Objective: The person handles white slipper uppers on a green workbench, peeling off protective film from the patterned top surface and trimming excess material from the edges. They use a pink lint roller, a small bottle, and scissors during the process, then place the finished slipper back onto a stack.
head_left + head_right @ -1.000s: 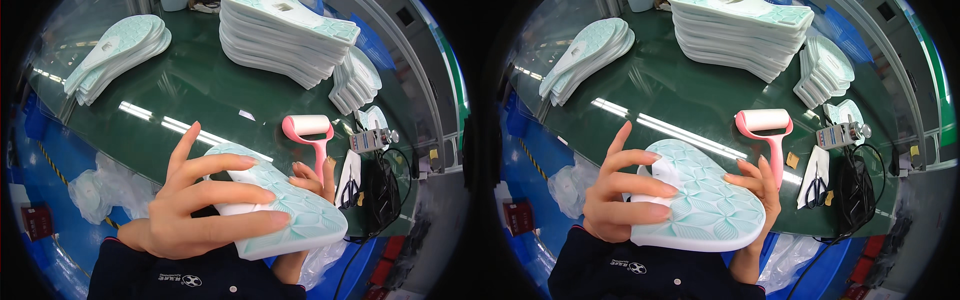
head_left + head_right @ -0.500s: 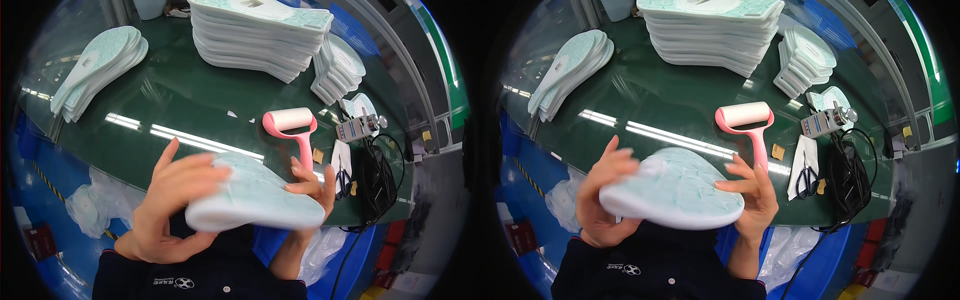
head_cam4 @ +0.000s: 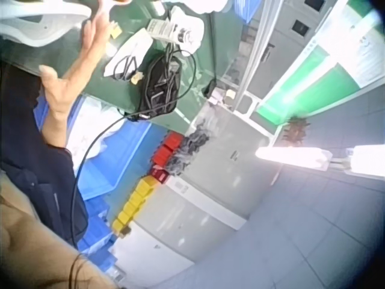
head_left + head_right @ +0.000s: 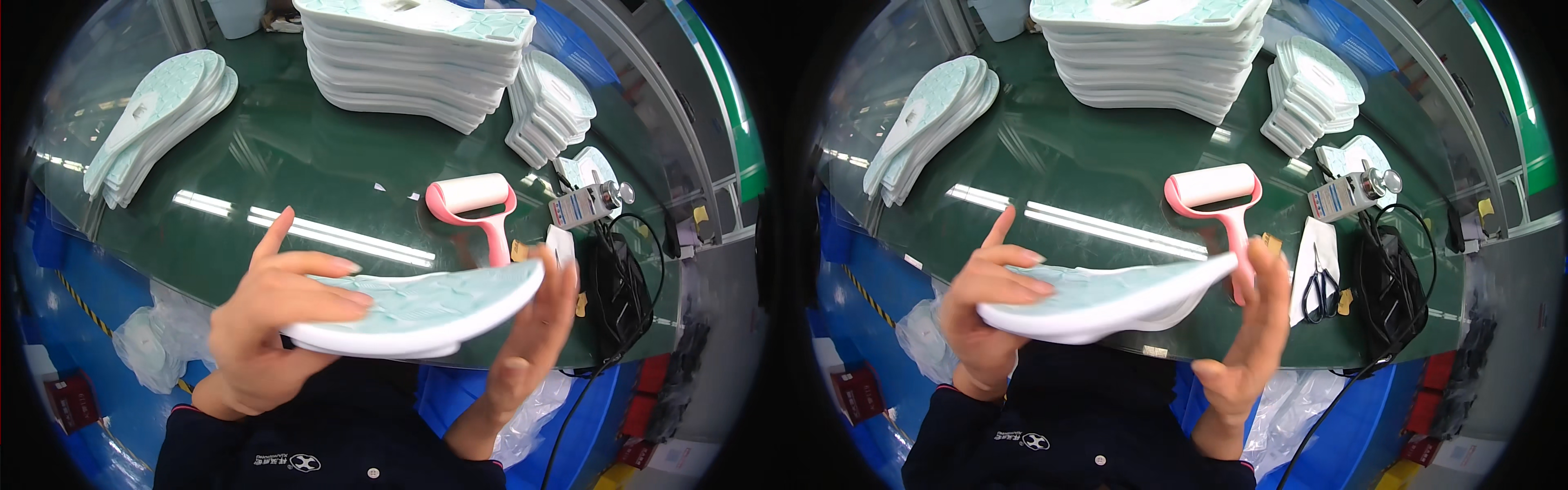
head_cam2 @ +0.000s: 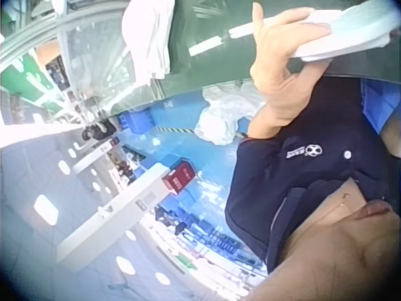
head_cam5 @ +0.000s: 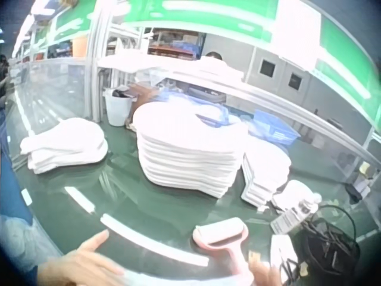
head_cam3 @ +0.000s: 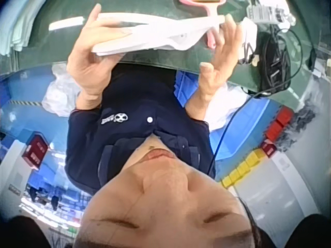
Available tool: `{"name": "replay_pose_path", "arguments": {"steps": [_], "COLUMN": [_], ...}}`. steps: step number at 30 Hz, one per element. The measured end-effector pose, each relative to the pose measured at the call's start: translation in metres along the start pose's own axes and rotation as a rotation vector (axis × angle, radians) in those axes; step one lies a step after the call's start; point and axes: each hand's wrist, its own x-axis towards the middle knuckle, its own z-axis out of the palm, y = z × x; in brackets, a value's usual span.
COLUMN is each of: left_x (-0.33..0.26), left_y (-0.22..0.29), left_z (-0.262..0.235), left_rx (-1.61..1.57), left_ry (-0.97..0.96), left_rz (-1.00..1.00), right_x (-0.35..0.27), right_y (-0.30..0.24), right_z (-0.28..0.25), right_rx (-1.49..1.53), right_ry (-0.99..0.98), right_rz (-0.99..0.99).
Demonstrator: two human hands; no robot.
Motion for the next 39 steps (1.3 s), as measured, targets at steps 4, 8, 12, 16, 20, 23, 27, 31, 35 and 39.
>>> {"name": "replay_pose_path", "arguments": {"steps": [4, 8, 12, 16, 20, 23, 27, 31, 35, 39], "left_x": [-0.010, -0.020, -0.021, -0.023, -0.028, -0.033, -0.042, -0.038, -0.034, -0.034], "left_y": [-0.009, 0.002, -0.001, 0.000, 0.000, -0.002, -0.026, -0.029, -0.029, -0.038], "left_z": [0.002, 0.005, -0.001, -0.002, 0.001, 0.006, 0.013, 0.017, 0.018, 0.015], "left_rx": [-0.521, -0.586, -0.481, -0.437, -0.441, -0.387, -0.240, -0.204, -0.147, -0.098], "left_ry": [0.193, 0.183, -0.018, -0.062, 0.036, 0.077, -0.017, -0.092, -0.121, -0.104], "left_rz": [-0.211, -0.441, -0.212, -0.189, -0.258, -0.405, -0.404, -0.338, -0.312, -0.266], "right_x": [-0.016, -0.011, -0.011, -0.017, -0.016, -0.011, -0.007, -0.004, -0.008, -0.009], "right_y": [0.005, -0.011, -0.025, -0.023, -0.020, -0.025, -0.025, -0.029, -0.030, -0.026], "right_z": [0.005, 0.012, 0.016, 0.016, 0.013, 0.023, 0.016, 0.009, 0.010, 0.005], "right_rx": [0.325, 0.268, 0.068, 0.157, 0.106, 0.247, 0.301, 0.169, 0.207, 0.113], "right_ry": [-0.176, 0.031, 0.160, 0.209, 0.159, 0.113, -0.160, -0.332, -0.300, -0.345], "right_rz": [0.380, 0.296, 0.187, 0.212, 0.218, 0.140, 0.063, 0.017, 0.101, 0.077]}}
